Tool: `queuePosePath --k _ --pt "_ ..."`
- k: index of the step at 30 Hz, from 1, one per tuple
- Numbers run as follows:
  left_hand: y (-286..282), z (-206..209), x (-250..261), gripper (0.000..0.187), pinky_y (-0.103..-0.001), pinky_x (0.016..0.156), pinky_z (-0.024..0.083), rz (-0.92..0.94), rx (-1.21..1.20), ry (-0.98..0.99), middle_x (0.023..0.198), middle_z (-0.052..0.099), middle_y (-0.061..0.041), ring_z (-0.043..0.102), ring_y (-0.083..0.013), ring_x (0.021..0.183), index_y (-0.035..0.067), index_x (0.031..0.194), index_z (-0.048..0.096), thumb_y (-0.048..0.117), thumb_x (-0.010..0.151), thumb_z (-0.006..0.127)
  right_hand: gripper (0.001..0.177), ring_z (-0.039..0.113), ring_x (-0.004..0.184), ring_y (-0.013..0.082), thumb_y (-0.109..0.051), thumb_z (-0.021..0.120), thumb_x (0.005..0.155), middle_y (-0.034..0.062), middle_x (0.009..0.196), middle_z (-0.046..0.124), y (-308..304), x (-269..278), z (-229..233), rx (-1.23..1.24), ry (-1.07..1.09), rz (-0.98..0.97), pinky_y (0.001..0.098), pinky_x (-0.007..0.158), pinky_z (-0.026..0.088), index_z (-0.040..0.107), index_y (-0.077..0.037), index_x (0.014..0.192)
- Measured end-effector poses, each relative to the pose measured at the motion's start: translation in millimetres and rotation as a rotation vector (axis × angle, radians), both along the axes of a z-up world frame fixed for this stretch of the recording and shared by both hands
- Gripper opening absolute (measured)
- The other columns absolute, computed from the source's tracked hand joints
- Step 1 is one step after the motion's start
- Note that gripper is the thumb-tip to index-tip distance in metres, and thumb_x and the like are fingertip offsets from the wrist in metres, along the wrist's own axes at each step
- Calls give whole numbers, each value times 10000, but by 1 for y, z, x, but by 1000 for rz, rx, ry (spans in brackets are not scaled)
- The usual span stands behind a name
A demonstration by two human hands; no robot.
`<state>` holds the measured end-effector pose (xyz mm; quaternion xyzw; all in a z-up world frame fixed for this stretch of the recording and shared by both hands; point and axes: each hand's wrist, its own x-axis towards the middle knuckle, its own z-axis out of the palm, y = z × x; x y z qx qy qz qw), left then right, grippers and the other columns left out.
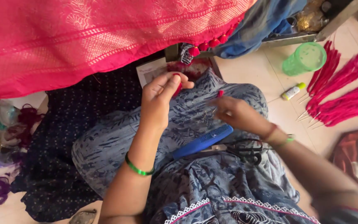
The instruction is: Attaching red decorative tassels to the edge of a pink saree or fabric.
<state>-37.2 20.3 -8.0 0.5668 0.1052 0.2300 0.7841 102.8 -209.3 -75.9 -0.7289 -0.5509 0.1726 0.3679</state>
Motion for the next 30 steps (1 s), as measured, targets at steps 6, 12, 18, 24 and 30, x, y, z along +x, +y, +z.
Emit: queuePosePath --k 6,12,18,24,30 --pt "10 51 -32 219 -387 1022 567 6 -1 -113 1018 763 -142 748 -237 1014 -26 1095 687 161 1095 573 676 718 1021 158 60 651 919 122 1163 708 93 -53 -49 77 808 228 319 882 604 373 -93 1516" --pt "59 38 -76 170 -521 1074 593 208 -138 -249 1081 718 -115 720 -254 1016 -28 1121 691 126 1099 621 493 737 944 144 83 587 968 92 1070 734 93 -27 -28 74 690 96 313 845 643 537 -64 1436" --pt "101 -25 -61 184 -455 959 570 376 -172 -15 1061 744 -98 761 -285 987 -20 1115 680 133 1048 603 140 753 789 185 -70 707 985 90 945 743 79 41 10 107 -28 -369 339 728 582 770 -91 1109" --pt "61 -129 -22 563 -478 921 528 445 1188 441 1164 696 -240 667 -428 1082 38 1285 657 266 803 838 106 669 748 366 -245 795 938 159 938 680 85 64 30 216 -727 -536 473 611 521 779 -146 973" --pt "-56 -129 5 593 -476 888 518 -71 1004 40 1124 684 -192 646 -402 1016 53 1234 683 237 695 851 85 692 831 361 -79 685 981 104 996 710 72 70 14 100 -741 -621 466 690 548 747 -122 1020"
